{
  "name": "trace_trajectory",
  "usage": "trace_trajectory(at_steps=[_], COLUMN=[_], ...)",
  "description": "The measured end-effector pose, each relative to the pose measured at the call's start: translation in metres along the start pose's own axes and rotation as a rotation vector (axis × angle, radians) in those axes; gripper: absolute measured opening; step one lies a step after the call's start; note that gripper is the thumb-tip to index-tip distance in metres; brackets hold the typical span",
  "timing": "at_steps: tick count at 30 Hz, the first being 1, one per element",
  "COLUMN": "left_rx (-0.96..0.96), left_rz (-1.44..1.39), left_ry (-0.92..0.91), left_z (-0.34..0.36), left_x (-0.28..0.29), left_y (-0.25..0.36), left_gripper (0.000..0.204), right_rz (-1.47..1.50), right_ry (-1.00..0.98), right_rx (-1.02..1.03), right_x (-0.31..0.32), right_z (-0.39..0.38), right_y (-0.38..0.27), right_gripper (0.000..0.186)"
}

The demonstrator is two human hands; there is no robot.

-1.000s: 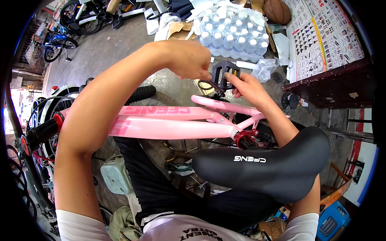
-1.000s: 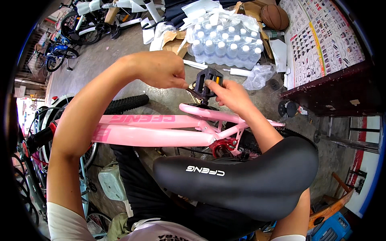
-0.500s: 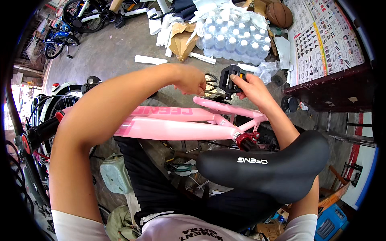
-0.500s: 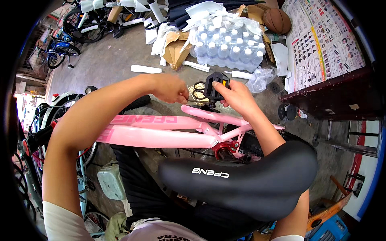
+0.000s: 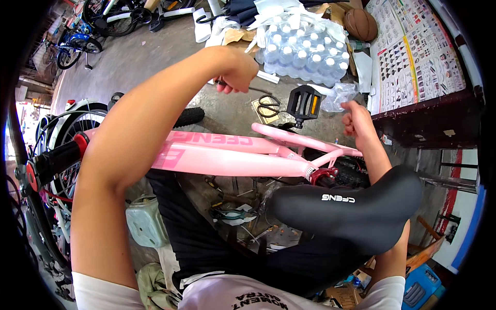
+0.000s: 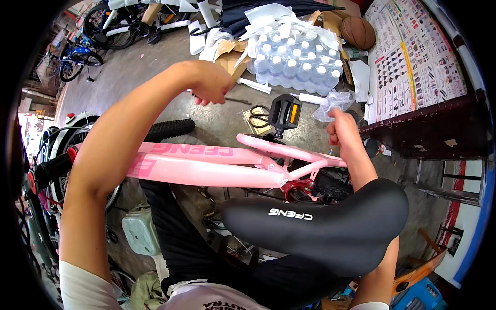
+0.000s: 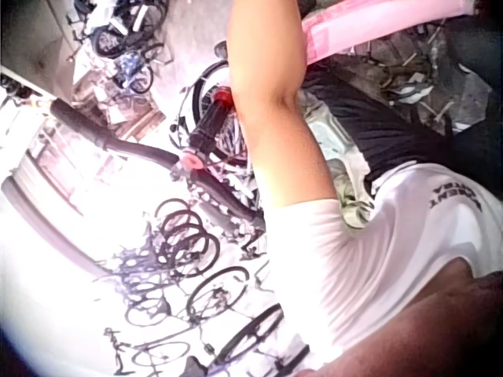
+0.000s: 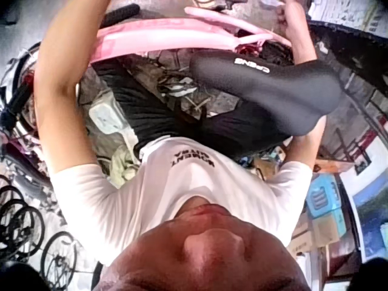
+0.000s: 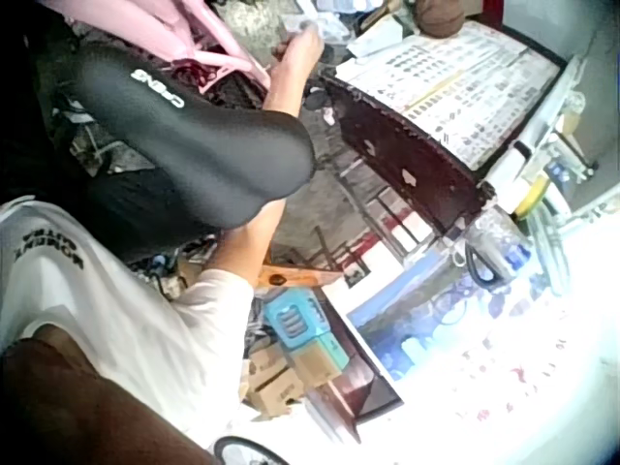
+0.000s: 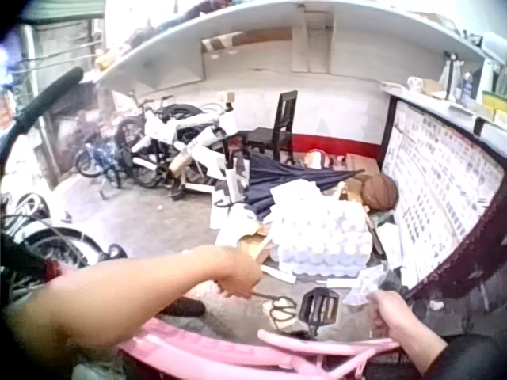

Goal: The person attaches a pedal to a pink bicycle by hand, rotates the pedal and chain, and then tightens a bolt near the rear wheel with a wrench.

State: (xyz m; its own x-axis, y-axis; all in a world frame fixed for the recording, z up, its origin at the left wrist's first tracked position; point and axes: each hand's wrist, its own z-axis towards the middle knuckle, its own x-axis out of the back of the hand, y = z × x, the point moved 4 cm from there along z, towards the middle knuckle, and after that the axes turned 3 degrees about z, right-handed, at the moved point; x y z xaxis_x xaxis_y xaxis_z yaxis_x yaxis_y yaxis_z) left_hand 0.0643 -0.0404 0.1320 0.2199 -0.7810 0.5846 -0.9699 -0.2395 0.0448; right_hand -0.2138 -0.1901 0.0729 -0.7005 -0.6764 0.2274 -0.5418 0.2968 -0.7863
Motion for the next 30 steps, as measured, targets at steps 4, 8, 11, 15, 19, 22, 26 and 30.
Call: trace_trajectory(at_steps=[4,8,11,15,19,22,26,30], left_rx=[0.085,0.033,0.022,0.049,0.023,0.020,0.029,0.006], left_rz=[-0.019,-0.011,0.006,0.012,0.005,0.019,-0.002,0.016], left_ry=[-0.020,-0.034,-0.014,-0.030,-0.035,-0.040,-0.046,-0.066], left_z=[0.008,-0.001,0.004,0.002,0.007,0.006,0.008,0.007], left_x=[-0.002,-0.005,-0.003,-0.009,-0.008,-0.010,-0.012,-0.010], left_y=[-0.020,-0.009,-0.002,-0.008,-0.003,-0.007,-0.005,-0.003], left_gripper=[0.029,0.029,0.027,0.027,0.027,0.028,0.029,0.029], right_rz=[0.001,0.166,0.120,-0.133,-0.126,0.199,0.533,0.433], right_ry=[-0.761,-0.144,0.015,-0.074,-0.064,-0.274,-0.510,-0.200], right_rx=[0.245,0.314,0.293,0.150,0.044,-0.004,0.223,-0.022], right_x=[-0.074,-0.004,0.025,-0.002,-0.008,-0.028,-0.012,0.001], right_z=[-0.099,-0.035,-0.016,0.004,-0.004,-0.011,-0.022,0.002], right_y=[-0.063,-0.046,-0.019,0.015,0.017,0.006,-0.046,-0.002], right_gripper=[0.037,0.033,0.032,0.038,0.041,0.029,0.012,0.009])
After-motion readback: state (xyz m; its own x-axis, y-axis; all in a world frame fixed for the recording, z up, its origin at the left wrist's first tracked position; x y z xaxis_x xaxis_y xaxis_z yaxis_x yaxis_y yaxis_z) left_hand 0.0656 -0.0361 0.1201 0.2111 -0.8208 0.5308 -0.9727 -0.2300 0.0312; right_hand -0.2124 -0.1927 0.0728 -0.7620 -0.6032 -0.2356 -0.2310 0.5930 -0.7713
